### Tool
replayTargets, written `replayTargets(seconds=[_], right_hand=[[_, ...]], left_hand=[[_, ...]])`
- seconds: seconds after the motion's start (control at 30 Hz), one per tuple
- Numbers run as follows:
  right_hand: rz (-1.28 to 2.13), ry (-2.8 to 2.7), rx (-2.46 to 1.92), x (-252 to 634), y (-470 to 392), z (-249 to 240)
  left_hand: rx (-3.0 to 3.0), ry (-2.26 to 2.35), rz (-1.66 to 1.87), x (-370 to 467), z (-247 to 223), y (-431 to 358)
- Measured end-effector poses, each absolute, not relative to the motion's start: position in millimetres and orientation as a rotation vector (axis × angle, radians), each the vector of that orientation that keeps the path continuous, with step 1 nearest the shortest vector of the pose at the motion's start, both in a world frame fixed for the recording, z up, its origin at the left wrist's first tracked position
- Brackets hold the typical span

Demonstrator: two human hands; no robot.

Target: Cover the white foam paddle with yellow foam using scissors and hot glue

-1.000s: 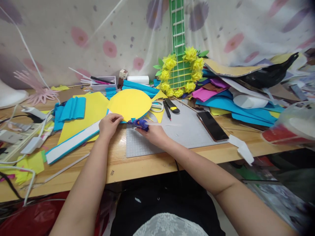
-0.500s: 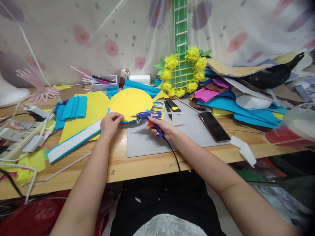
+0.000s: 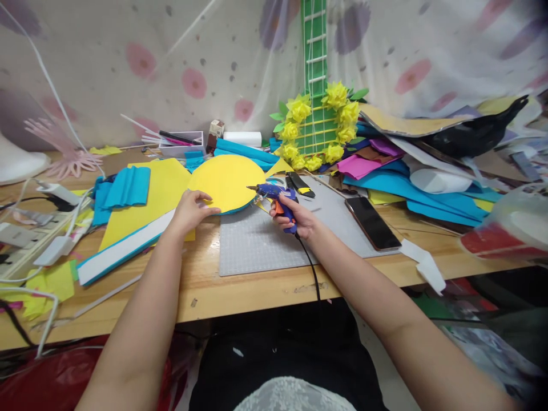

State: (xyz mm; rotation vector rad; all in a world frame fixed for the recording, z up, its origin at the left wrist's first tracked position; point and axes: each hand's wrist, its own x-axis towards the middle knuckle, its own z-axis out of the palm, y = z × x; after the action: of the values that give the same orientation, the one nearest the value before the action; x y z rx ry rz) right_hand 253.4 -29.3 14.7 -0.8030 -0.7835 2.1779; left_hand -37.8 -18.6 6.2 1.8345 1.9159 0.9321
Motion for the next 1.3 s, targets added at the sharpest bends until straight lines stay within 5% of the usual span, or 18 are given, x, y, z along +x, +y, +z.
replayTargets(seconds=[0.77,1.03,1.3], right_hand=[[2.122,-0.614,-0.683,267.8,-24.6,10.7],[2.021,-0.491,-0.659,275.5,-19.0,14.1],[1.949,-0.450,-0.646,281.8,-16.2,17.4]], left_hand=[[2.470,1.871,0.522,-35.6,15.0,-25.8],[2.724,1.663,0.659,-34.8,14.4,-50.7],[2.052,2.148,1.221,-20.2,43.3,-40.5]])
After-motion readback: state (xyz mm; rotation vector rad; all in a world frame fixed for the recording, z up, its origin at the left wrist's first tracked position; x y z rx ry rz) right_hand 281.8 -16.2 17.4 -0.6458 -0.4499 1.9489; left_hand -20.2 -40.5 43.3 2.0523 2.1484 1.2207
